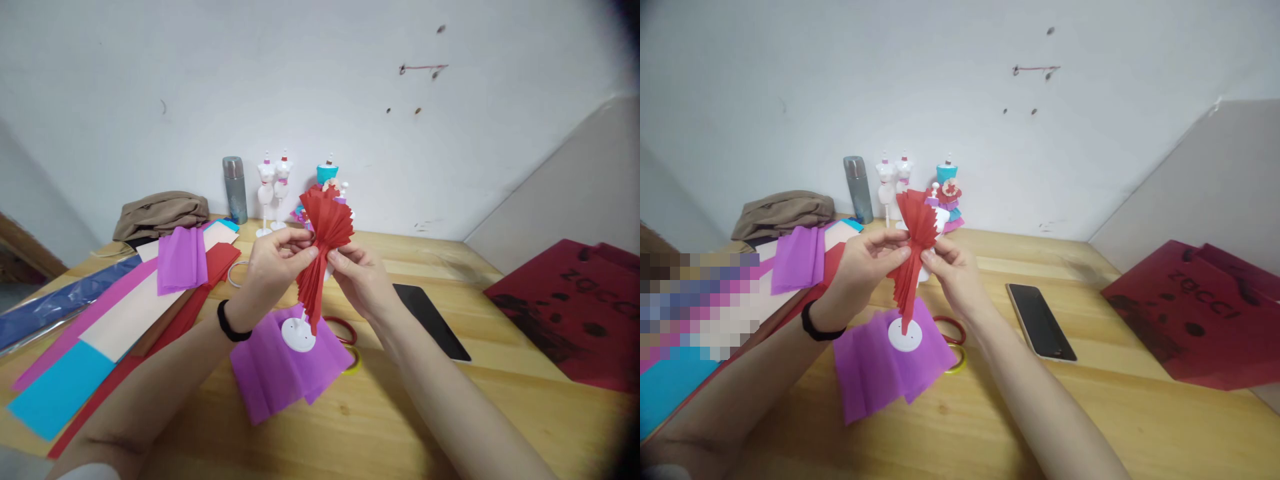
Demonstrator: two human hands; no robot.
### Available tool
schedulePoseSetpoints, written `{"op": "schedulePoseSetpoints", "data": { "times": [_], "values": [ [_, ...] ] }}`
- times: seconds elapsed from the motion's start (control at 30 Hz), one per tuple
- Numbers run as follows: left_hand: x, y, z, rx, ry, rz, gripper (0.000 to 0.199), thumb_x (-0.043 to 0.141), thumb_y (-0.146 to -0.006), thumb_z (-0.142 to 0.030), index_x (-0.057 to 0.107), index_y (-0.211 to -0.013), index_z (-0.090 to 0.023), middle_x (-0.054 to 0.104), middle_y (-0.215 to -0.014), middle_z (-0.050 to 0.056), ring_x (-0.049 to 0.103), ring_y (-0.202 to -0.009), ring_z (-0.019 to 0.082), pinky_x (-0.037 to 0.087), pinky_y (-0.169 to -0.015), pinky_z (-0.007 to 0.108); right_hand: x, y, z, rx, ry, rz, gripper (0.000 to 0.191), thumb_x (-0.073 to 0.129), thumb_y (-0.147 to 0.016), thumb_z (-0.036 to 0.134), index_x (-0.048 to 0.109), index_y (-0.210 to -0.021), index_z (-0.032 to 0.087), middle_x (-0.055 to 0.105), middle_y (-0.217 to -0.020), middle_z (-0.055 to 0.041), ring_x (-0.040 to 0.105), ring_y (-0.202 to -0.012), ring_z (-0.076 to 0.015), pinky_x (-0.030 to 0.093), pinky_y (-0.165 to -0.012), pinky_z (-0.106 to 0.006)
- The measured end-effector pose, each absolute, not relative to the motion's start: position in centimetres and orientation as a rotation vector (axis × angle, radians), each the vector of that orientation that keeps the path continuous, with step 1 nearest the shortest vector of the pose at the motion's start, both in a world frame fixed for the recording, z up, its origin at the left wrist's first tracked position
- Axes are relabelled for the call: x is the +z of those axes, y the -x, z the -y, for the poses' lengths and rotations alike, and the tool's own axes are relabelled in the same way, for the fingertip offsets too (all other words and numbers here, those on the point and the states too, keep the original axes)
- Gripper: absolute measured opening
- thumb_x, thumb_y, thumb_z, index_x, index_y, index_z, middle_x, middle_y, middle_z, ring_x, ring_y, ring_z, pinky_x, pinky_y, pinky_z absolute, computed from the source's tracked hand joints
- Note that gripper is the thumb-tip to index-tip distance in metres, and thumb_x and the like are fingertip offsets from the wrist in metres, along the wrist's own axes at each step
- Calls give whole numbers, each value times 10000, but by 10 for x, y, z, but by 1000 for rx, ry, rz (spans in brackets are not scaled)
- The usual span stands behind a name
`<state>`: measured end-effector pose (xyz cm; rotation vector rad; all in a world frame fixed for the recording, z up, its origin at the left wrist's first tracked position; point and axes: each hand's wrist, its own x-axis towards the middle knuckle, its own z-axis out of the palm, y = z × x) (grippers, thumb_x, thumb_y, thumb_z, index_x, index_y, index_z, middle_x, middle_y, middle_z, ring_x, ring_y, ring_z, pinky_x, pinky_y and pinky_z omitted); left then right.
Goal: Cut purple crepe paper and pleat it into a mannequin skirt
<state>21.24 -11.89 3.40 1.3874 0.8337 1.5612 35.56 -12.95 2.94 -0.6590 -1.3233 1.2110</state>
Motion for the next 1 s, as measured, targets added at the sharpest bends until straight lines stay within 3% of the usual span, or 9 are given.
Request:
{"op": "schedulePoseSetpoints", "data": {
  "times": [0.17, 0.33, 0.8, 1.0],
  "values": [
    [42, -210, 131, 1656, -1681, -929, 63, 695, -717, -190, 708, -779, -184, 724, -781, 29, 670, -744, 153, 546, -721, 275, 30, -356, 130, 1259, 643, 1266, 273, 816, -659, 464, 711, -775, 240, 737, -815, -22, 665, -805, -221, 527, -823, -391],
    [45, -210, 140, 1720, -1985, -983, 131, 628, -808, -171, 751, -819, -215, 768, -897, 53, 692, -870, 198, 538, -860, 339, 28, -358, 129, 1304, 641, 1241, 268, 804, -682, 461, 726, -815, 241, 757, -893, -32, 675, -779, -211, 538, -791, -388],
    [37, -213, 139, 1706, -2252, -1042, 203, 559, -872, -180, 749, -822, -232, 762, -886, 55, 684, -883, 217, 516, -847, 348, 30, -355, 132, 1344, 619, 1227, 264, 818, -672, 435, 737, -818, 230, 768, -922, -47, 685, -992, -265, 542, -894, -423],
    [40, -212, 138, 1678, -2289, -1052, 219, 543, -862, -162, 749, -807, -209, 759, -871, 72, 680, -857, 218, 521, -829, 349, 28, -355, 130, 1410, 620, 1190, 246, 816, -666, 440, 706, -718, 227, 756, -830, -35, 695, -875, -242, 549, -844, -403]
  ]
}}
